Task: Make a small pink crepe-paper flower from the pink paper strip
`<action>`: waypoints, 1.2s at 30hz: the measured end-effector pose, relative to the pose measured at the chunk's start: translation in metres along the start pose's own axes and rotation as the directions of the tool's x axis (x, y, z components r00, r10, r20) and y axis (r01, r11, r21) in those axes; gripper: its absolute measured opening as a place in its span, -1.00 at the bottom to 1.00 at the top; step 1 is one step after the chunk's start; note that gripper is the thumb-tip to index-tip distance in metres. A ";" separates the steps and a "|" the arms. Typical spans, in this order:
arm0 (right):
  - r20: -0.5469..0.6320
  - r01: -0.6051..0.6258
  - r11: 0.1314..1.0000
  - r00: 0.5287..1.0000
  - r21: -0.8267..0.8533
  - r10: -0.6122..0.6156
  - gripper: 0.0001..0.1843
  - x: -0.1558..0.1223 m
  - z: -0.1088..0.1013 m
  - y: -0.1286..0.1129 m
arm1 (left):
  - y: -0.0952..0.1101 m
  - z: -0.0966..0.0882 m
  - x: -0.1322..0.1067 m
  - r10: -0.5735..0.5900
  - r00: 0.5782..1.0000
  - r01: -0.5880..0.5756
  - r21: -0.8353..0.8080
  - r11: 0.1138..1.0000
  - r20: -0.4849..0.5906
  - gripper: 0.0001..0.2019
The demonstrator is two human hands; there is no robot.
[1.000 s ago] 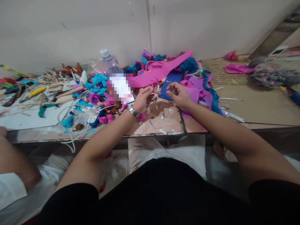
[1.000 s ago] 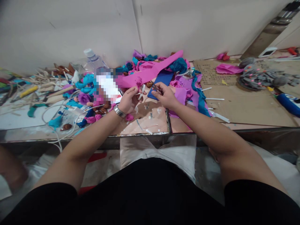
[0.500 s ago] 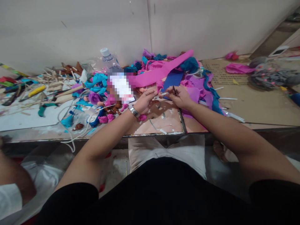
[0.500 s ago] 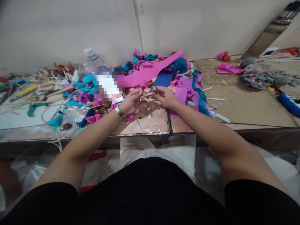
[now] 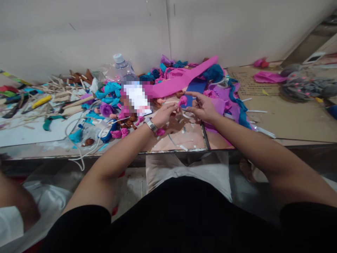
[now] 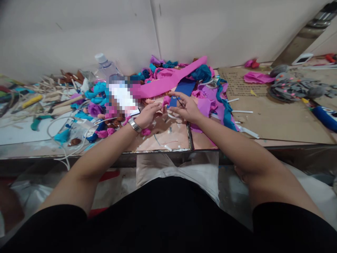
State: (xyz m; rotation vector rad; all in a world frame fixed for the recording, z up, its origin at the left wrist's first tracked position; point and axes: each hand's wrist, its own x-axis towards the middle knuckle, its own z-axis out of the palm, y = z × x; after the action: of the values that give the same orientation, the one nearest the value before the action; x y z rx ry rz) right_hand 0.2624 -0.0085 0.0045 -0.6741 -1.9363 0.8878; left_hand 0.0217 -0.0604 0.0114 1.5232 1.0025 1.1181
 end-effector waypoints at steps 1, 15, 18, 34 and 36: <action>0.032 0.011 1.000 0.999 -0.004 -0.010 -0.12 -0.001 0.000 -0.003 | 0.002 0.001 -0.002 -0.008 0.998 0.008 0.016 1.000 0.055 -0.62; 0.048 -0.050 0.995 0.998 0.092 0.045 -0.26 0.000 0.010 -0.021 | 0.014 0.005 -0.011 0.300 0.931 -0.365 0.543 0.756 0.208 -0.37; 0.050 -0.068 0.989 0.997 0.134 0.062 -0.30 0.001 0.012 -0.019 | 0.016 0.005 -0.011 0.347 0.913 -0.401 0.625 0.670 0.214 -0.36; 0.024 -0.099 0.988 0.995 0.116 0.097 -0.49 -0.001 0.016 -0.018 | 0.011 0.004 -0.008 0.435 0.875 -0.436 0.739 0.514 0.214 -0.60; 0.029 -0.100 0.987 0.995 0.125 0.097 -0.46 -0.001 0.016 -0.019 | 0.013 0.005 -0.009 0.420 0.884 -0.425 0.728 0.538 0.206 -0.61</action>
State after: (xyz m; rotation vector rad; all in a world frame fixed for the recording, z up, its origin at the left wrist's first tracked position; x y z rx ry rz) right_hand 0.2468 -0.0263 0.0133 -0.6917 -1.8620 1.0741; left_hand 0.0252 -0.0730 0.0219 2.5777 1.2137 1.0488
